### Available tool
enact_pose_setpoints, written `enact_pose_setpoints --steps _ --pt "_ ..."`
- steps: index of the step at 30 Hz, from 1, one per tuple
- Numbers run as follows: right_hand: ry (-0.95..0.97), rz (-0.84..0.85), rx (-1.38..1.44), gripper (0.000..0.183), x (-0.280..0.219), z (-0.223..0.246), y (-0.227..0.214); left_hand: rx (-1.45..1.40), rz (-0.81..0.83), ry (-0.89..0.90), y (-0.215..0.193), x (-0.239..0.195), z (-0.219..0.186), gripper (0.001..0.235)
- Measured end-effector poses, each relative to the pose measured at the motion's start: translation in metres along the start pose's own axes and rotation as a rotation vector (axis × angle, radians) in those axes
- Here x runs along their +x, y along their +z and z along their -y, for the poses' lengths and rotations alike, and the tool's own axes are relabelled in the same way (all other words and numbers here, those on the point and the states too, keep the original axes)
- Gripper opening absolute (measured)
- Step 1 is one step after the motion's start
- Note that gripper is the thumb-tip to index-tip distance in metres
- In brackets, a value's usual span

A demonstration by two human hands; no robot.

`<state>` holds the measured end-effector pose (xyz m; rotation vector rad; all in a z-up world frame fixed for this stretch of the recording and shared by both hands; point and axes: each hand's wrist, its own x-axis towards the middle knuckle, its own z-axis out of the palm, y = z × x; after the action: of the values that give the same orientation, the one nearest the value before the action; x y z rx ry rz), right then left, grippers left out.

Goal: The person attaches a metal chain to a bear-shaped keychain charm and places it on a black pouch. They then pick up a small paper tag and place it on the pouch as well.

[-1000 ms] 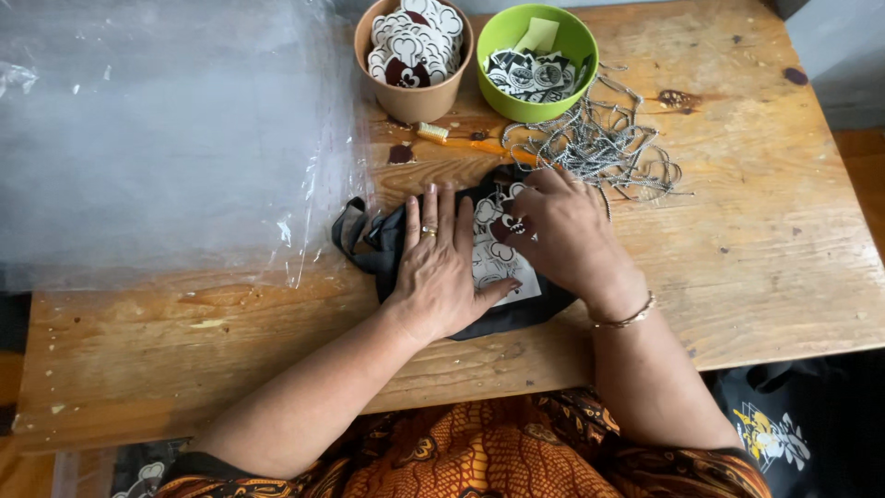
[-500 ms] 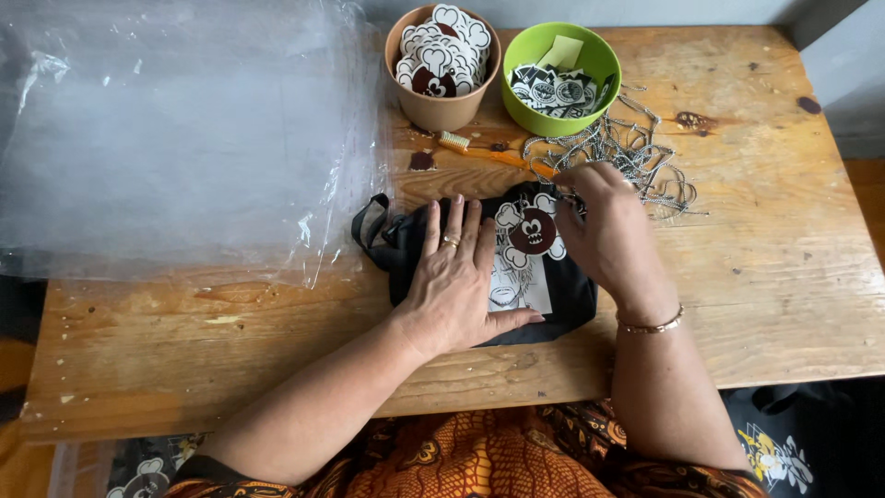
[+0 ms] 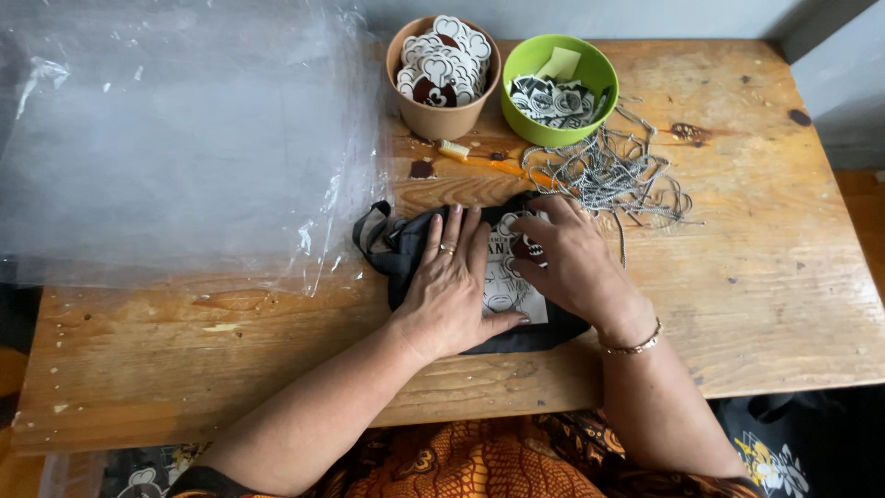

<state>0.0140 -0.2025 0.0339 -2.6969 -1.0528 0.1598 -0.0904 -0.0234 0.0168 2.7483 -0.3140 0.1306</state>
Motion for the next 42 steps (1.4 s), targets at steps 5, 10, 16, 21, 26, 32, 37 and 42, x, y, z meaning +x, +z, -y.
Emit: enact_pose_setpoints --steps 5,10,16,21,26,32,37,42 --pt "-0.091 -0.222 0.136 0.022 -0.002 0.004 -0.018 0.053 0.137 -0.006 -0.008 0.002 -0.001 0.116" --pt "-0.127 -0.353 0.191 0.009 0.006 -0.015 -0.045 0.036 0.195 -0.018 -0.011 0.004 -0.001 0.113" --pt "-0.070 -0.302 0.163 0.011 0.058 -0.044 -0.079 0.042 0.152 -0.012 -0.006 0.003 -0.001 0.116" --pt "-0.009 -0.284 -0.058 0.013 0.145 -0.086 -0.065 0.188 0.010 0.046 0.021 0.004 0.001 0.117" --pt "0.163 0.029 0.018 0.044 0.187 -0.081 -0.062 0.180 -0.104 0.055 0.010 0.002 -0.002 0.114" --pt "0.183 0.031 0.026 0.041 0.196 -0.074 -0.056 0.197 -0.139 0.057 0.008 0.001 -0.002 0.112" --pt "0.198 -0.027 0.104 0.033 0.193 -0.086 -0.053 0.215 -0.159 0.063 0.010 0.001 -0.002 0.112" --pt "0.300 -0.097 0.269 0.012 0.178 -0.091 -0.069 0.228 -0.106 0.056 0.011 0.002 -0.001 0.111"
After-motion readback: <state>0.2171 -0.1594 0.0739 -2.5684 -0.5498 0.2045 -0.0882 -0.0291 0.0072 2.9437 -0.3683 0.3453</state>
